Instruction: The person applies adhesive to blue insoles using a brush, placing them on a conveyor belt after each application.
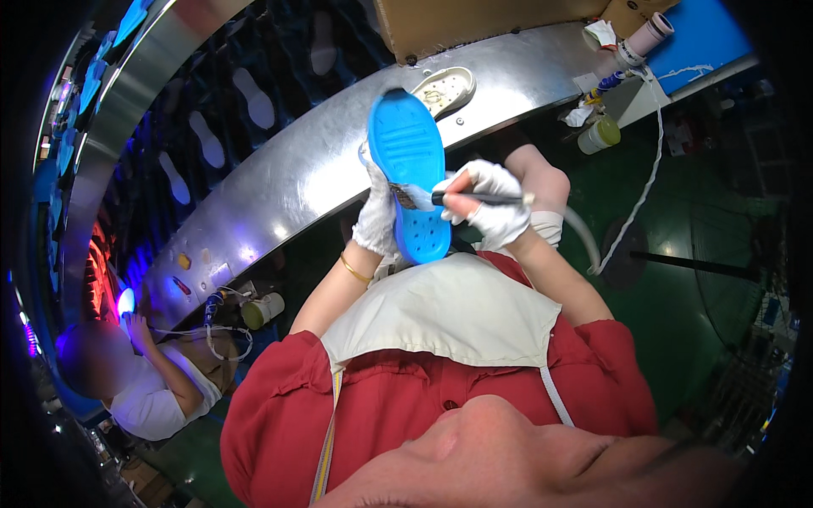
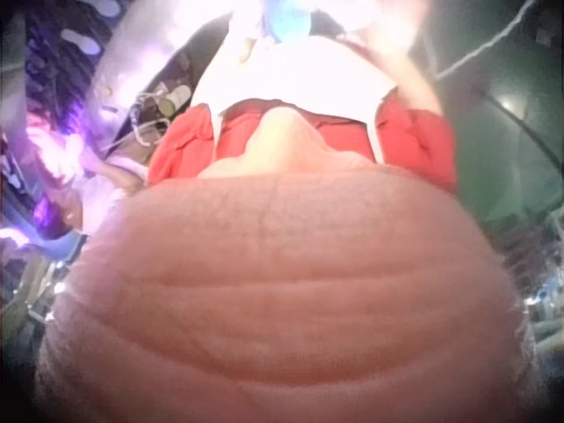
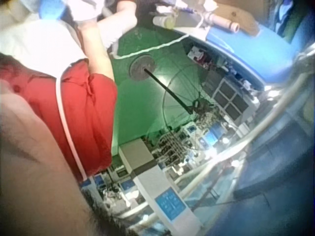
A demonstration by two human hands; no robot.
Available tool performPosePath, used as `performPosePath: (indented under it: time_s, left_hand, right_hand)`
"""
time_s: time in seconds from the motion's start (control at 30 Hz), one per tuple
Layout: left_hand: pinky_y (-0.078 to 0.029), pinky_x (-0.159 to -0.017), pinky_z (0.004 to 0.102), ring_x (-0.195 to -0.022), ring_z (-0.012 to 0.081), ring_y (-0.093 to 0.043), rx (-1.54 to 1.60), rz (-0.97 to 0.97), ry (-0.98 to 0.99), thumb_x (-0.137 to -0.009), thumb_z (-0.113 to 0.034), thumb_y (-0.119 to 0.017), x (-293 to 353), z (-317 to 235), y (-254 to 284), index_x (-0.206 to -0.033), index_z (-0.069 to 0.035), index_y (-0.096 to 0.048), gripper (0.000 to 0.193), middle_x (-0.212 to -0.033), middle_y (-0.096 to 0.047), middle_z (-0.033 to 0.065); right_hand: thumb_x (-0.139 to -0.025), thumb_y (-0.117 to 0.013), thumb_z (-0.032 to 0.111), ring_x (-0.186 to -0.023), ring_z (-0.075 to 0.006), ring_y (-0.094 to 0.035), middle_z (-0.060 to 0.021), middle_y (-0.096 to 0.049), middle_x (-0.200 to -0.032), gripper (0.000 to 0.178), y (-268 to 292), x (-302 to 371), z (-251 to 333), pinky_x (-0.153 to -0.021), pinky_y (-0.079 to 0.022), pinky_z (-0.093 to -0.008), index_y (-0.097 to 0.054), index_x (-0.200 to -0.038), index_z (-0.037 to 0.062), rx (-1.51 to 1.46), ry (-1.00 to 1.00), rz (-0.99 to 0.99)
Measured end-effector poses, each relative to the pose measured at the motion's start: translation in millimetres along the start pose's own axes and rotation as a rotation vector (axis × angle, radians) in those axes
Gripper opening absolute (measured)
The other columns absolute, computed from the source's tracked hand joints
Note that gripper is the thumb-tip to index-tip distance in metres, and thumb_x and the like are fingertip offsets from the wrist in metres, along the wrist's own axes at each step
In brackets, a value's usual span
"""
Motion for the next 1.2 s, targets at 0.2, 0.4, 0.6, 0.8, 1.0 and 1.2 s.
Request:
performPosePath:
  time_s: [0.2,0.4,0.6,0.8,1.0,1.2]
  left_hand:
    - [-0.047,-0.091,0.0422,-0.105,0.0298,-0.056,0.131,0.042,-0.292,-0.064,-0.086,-0.033,-32.2,-54.9,-9.5,-0.132,-0.005,-0.036,0.106,-0.121,-0.054,0.0166]
    - [-0.037,-0.101,0.0401,-0.114,0.0254,-0.048,0.077,0.215,-0.518,-0.093,-0.042,-0.042,-41.4,-87.1,0.6,-0.135,-0.01,-0.034,0.053,-0.126,-0.048,0.0115]
    - [-0.035,-0.104,0.0454,-0.107,0.0279,-0.053,0.356,0.481,-0.498,-0.059,-0.077,-0.056,-29.1,-119.6,-44.4,-0.13,-0.007,-0.041,0.101,-0.121,-0.053,0.0134]
    - [-0.04,-0.1,0.0482,-0.105,0.0314,-0.055,0.364,0.522,-0.516,-0.053,-0.077,-0.059,-21.4,-134.1,-55.3,-0.131,-0.005,-0.039,0.108,-0.125,-0.049,0.0158]
    - [-0.045,-0.093,0.051,-0.11,0.0336,-0.054,0.201,0.572,-0.535,-0.047,-0.084,-0.052,-29.0,-141.1,-47.7,-0.134,-0.002,-0.034,0.121,-0.126,-0.049,0.0187]
    - [-0.047,-0.092,0.0475,-0.115,0.0354,-0.05,-0.129,0.315,-0.409,-0.046,-0.08,-0.059,-37.8,-131.6,-34.6,-0.136,-0.004,-0.033,0.121,-0.13,-0.044,0.0215]
  right_hand:
    - [-0.072,-0.071,0.001,-0.069,-0.0149,-0.063,-0.008,-0.065,-0.079,0.013,-14.4,-17.4,33.4,-0.065,-0.05,-0.0258,-0.062,-0.082,0.0018,0.225,0.309,-0.053]
    - [-0.074,-0.068,-0.002,-0.067,-0.0092,-0.059,-0.0081,-0.066,-0.083,0.01,-29.6,-25.5,38.4,-0.063,-0.049,-0.0227,-0.064,-0.083,0.0013,-0.061,0.037,0.08]
    - [-0.081,-0.062,0.002,-0.063,-0.0092,-0.059,-0.0079,-0.064,-0.083,0.005,-40.6,-24.7,43.6,-0.058,-0.048,-0.0215,-0.06,-0.085,0.0,0.009,0.268,0.088]
    - [-0.083,-0.061,0.007,-0.064,-0.011,-0.061,-0.0091,-0.064,-0.077,0.012,-8.4,-31.1,26.2,-0.057,-0.049,-0.0207,-0.057,-0.092,-0.0008,-0.213,0.035,-0.125]
    - [-0.078,-0.064,0.003,-0.061,-0.016,-0.063,-0.0111,-0.062,-0.073,0.011,-22.4,-29.5,4.5,-0.055,-0.05,-0.0234,-0.055,-0.084,0.001,-0.234,-0.099,-0.015]
    - [-0.076,-0.061,-0.004,-0.076,-0.018,-0.062,-0.0121,-0.062,-0.088,0.009,-5.6,-34.9,29.9,-0.073,-0.05,-0.0271,-0.059,-0.083,0.0014,-0.067,0.137,-0.014]
Point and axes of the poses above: each hand's wrist, its own x-axis away from the middle knuckle, its own y-axis out of the back of the hand, z = x × y, the point moved 10 cm from there along -x, towards the middle knuckle
